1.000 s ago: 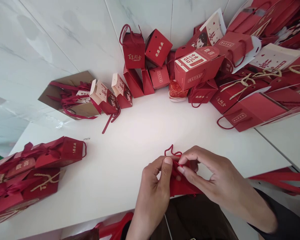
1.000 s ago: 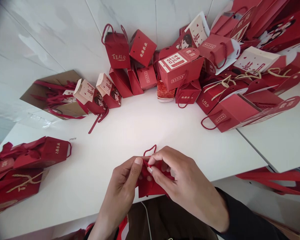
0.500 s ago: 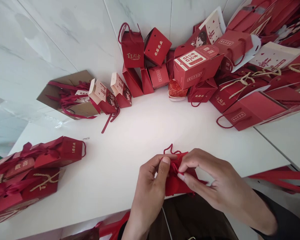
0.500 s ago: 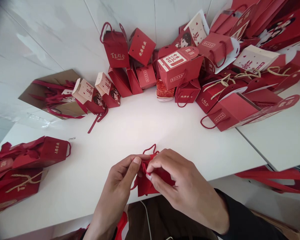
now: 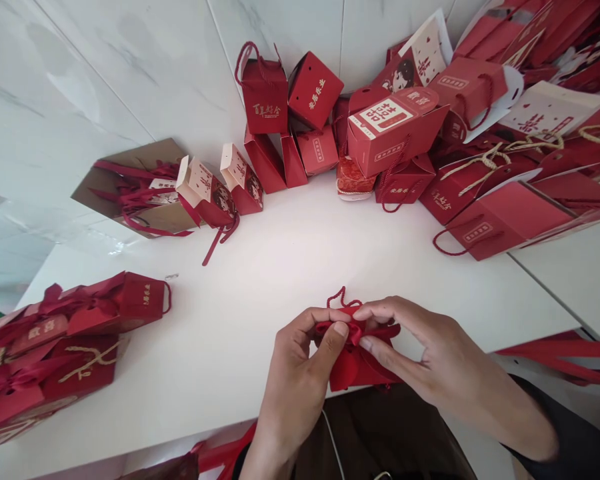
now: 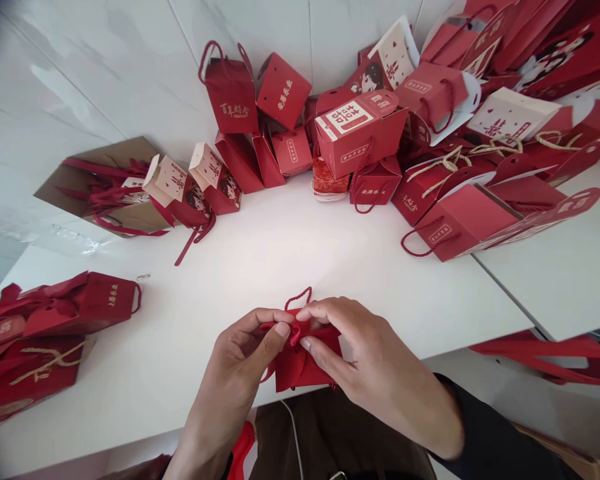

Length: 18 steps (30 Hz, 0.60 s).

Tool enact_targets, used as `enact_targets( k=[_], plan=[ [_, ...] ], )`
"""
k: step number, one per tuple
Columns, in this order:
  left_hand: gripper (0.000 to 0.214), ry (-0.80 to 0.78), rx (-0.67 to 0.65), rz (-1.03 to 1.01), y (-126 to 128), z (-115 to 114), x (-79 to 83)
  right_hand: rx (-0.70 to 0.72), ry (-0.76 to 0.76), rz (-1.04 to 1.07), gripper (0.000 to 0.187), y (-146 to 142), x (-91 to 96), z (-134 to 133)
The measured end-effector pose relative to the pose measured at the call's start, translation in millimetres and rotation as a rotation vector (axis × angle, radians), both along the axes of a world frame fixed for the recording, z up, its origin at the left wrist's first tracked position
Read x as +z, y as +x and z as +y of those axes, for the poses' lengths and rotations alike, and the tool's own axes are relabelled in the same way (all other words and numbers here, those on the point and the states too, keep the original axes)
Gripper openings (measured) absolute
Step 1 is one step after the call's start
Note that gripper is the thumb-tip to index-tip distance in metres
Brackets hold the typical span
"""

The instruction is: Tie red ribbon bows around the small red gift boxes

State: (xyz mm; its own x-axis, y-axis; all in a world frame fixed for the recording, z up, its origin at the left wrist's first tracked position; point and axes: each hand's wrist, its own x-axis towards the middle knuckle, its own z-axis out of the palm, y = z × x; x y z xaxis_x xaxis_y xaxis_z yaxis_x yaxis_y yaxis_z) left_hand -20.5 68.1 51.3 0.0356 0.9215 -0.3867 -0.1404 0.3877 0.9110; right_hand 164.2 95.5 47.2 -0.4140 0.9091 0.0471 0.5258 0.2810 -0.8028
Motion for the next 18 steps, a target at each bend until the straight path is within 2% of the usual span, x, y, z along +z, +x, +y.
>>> enact_targets(
  k=[3,12,15,18],
  plan=[
    [0.028,-0.017,-0.006,0.000,-1.2,-0.4,-1.3,-0.028,-0.015,-0.030,0.011,1.9,2.6,3.6],
    [0.026,0.008,-0.067,0.040,-0.6,0.4,-1.1,-0.114,-0.066,-0.062,0.013,2.7,3.4,6.7],
    [0.022,0.016,-0.072,0.046,-1.7,-0.1,0.0,-0.091,-0.001,-0.078,0.013,4.5,1.5,6.8],
    [0.014,0.013,-0.078,0.078,-1.9,-0.4,1.0,-0.002,0.093,-0.046,0.025,5.8,1.5,7.0]
  ],
)
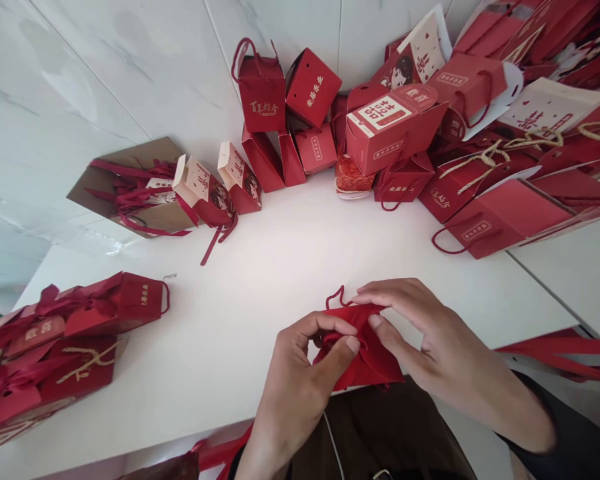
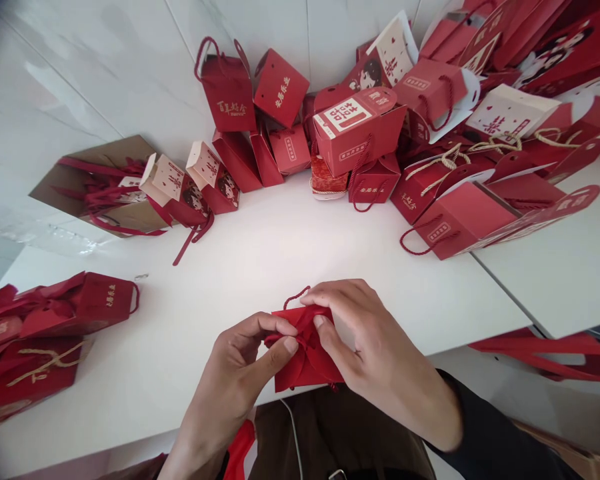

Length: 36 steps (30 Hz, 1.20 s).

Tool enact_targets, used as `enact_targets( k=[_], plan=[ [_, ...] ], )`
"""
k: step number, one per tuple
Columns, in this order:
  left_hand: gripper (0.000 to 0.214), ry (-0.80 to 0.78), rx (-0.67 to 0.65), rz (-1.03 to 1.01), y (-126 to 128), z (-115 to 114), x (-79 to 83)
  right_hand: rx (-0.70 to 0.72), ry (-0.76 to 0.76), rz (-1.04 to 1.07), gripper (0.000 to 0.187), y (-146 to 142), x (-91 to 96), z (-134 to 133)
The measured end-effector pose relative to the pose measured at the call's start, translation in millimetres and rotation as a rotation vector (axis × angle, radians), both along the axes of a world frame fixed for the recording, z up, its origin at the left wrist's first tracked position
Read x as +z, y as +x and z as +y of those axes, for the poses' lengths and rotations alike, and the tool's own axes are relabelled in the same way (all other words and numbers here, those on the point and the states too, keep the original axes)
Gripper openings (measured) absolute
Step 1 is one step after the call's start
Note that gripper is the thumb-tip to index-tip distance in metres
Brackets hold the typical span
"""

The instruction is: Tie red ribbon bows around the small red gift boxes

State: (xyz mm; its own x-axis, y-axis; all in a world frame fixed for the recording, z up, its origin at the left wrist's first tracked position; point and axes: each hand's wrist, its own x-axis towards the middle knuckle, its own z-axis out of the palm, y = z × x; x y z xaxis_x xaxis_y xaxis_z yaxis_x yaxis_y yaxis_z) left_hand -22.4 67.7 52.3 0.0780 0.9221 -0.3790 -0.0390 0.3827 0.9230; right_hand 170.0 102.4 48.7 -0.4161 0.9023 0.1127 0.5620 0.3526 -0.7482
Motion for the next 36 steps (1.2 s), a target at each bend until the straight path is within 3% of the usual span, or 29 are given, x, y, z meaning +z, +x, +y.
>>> enact_targets(
  k=[5,9,15,20,28,33,36],
  plan=[
    [0.004,0.086,0.015,0.096,6.4,-1.4,3.7,0.216,-0.026,0.038,0.025,-3.2,0.8,2.6],
    [0.011,0.240,0.086,0.297,12.5,-5.8,-2.3,0.197,-0.032,0.035,0.016,-5.9,-0.6,4.2],
    [0.031,0.677,0.132,0.657,19.4,-10.2,-26.9,0.143,-0.121,0.039,0.023,-7.1,4.1,3.2],
    [0.036,0.824,0.201,0.755,23.3,-14.4,-32.0,0.121,-0.191,0.015,0.027,-7.0,5.7,4.0],
    [0.030,0.945,0.263,0.701,17.7,-18.8,-32.8,0.070,-0.267,0.001,0.015,-1.8,4.2,4.6],
    [0.032,0.847,0.188,0.683,13.1,-31.6,-34.1,0.030,-0.313,-0.024,0.014,5.4,1.2,4.9],
    [0.028,0.679,0.209,0.626,12.6,-42.0,-34.0,0.000,-0.323,-0.052,0.013,10.8,-1.6,4.9]
  ],
)
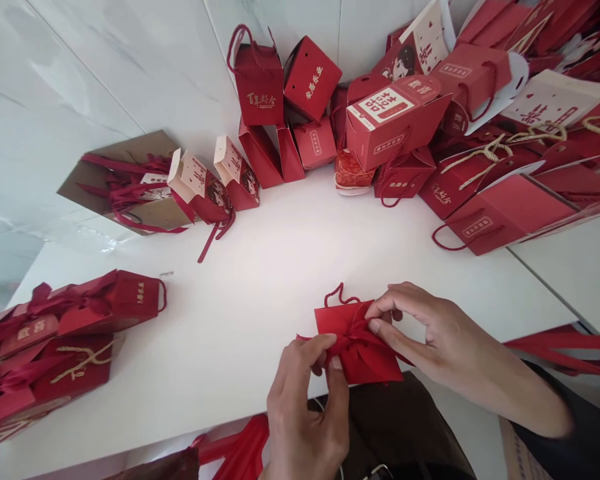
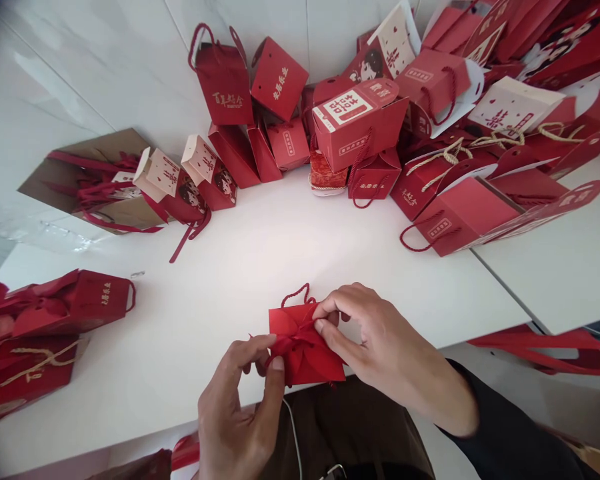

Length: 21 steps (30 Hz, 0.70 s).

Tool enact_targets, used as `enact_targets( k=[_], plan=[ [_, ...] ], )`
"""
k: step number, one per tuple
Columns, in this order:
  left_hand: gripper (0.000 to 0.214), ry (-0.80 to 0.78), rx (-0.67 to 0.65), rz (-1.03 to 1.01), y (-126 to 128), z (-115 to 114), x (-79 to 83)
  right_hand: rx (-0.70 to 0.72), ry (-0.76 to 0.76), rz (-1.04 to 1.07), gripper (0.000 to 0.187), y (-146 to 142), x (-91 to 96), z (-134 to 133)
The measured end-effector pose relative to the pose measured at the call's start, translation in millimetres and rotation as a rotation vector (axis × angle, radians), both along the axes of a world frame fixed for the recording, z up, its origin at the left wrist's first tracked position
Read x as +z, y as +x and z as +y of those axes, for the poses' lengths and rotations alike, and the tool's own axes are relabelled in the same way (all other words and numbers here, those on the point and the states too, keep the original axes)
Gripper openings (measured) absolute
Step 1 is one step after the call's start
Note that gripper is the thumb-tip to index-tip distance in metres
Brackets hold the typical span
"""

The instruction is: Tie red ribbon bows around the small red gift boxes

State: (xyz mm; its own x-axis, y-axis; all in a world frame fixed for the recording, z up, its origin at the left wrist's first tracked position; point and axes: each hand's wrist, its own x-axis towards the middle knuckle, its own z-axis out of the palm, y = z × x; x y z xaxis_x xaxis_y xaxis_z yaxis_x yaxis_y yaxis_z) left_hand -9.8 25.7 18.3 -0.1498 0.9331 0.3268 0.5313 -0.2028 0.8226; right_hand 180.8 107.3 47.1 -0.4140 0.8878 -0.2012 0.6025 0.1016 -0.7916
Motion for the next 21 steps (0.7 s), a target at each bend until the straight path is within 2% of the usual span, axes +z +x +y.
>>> enact_targets(
  k=[3,7,15,19,21],
  plan=[
    [0.023,-0.138,0.104,-0.112,3.5,-7.9,1.4,-0.008,-0.003,-0.023,0.012,4.0,-1.8,-0.4],
    [0.020,-0.185,0.197,-0.198,10.2,-12.1,4.9,-0.047,-0.012,-0.024,0.014,6.1,-2.7,-1.1],
    [0.024,-0.202,0.248,-0.232,9.5,-14.6,8.4,-0.088,0.046,-0.079,0.014,11.2,-3.5,-1.8],
    [0.021,-0.261,0.268,-0.227,6.0,-16.3,7.9,-0.076,0.072,-0.060,0.012,14.3,-7.8,-1.9],
    [0.026,-0.303,0.298,-0.243,5.3,-17.8,6.5,-0.091,0.133,-0.035,0.014,14.9,-7.9,-3.5]
  ],
)
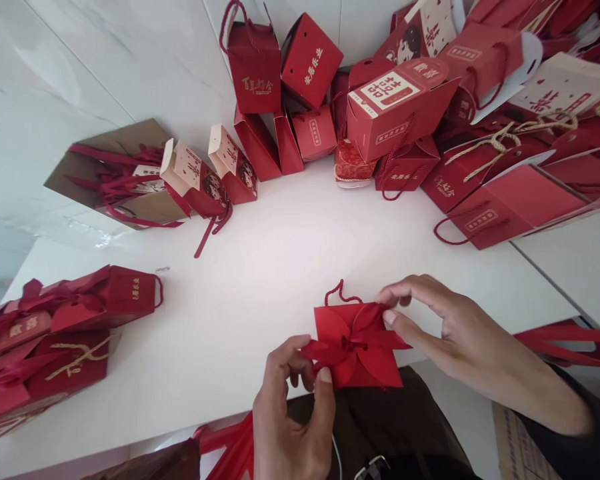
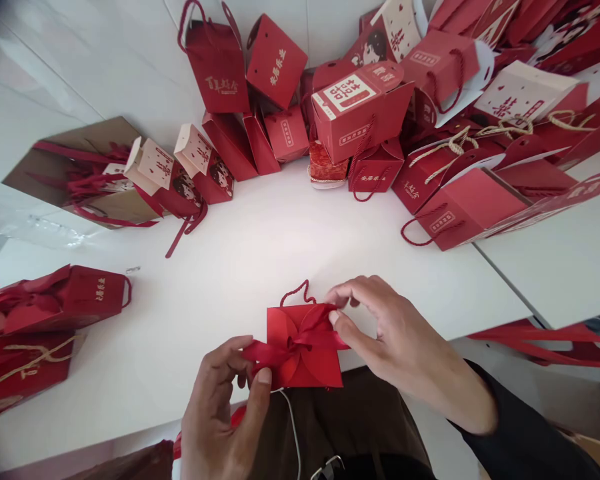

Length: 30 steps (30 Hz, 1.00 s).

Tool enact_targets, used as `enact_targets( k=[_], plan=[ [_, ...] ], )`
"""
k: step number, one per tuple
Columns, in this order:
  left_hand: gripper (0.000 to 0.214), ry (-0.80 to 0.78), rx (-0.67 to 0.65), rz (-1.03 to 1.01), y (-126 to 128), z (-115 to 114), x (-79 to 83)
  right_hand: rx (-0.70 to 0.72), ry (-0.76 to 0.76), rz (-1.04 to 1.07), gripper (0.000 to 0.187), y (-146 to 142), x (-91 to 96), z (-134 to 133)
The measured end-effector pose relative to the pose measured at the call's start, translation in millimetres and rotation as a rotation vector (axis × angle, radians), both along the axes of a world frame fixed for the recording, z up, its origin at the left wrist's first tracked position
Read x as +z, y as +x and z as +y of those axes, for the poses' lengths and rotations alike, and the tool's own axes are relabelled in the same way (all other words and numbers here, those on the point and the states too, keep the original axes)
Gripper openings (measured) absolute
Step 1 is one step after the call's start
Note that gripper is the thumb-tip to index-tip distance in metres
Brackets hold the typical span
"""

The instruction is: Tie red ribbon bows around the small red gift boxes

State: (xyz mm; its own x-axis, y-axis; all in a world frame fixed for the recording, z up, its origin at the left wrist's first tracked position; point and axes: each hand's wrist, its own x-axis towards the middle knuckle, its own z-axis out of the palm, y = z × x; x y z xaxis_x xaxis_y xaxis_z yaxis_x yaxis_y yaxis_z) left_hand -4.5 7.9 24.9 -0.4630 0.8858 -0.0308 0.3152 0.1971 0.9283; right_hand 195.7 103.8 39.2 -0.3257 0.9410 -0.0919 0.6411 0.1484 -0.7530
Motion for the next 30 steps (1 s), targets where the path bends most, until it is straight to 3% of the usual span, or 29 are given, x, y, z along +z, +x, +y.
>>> enact_targets(
  k=[4,8,11,15,19,22,25,30],
  plan=[
    [0.044,-0.043,0.056,0.011,2.0,-3.4,-3.3,0.016,0.238,0.035,0.027,-6.4,5.3,-7.7],
    [0.032,-0.034,0.081,0.047,7.9,-3.5,-2.7,0.295,0.388,0.006,0.028,-23.2,6.0,-15.3],
    [0.027,0.026,0.081,0.046,11.4,-1.7,-2.4,0.374,0.391,0.025,0.016,-33.7,1.9,-15.7],
    [0.026,0.090,0.046,0.070,11.3,0.6,-4.2,0.268,0.280,0.083,0.009,-36.6,-0.6,-12.4],
    [0.022,0.052,-0.010,0.064,6.1,3.9,-1.9,0.211,0.141,0.100,0.006,-30.4,1.3,-10.7],
    [0.003,0.036,-0.093,0.108,1.1,6.8,1.8,0.180,0.148,0.060,0.015,-22.4,2.0,-9.0],
    [0.019,0.028,-0.116,0.137,-1.5,7.7,3.7,0.138,0.162,0.015,0.014,-15.6,0.9,-6.3],
    [0.016,-0.007,-0.082,0.076,-0.8,5.9,2.5,0.067,0.097,0.047,0.013,-10.9,-0.4,-2.2]
  ],
)
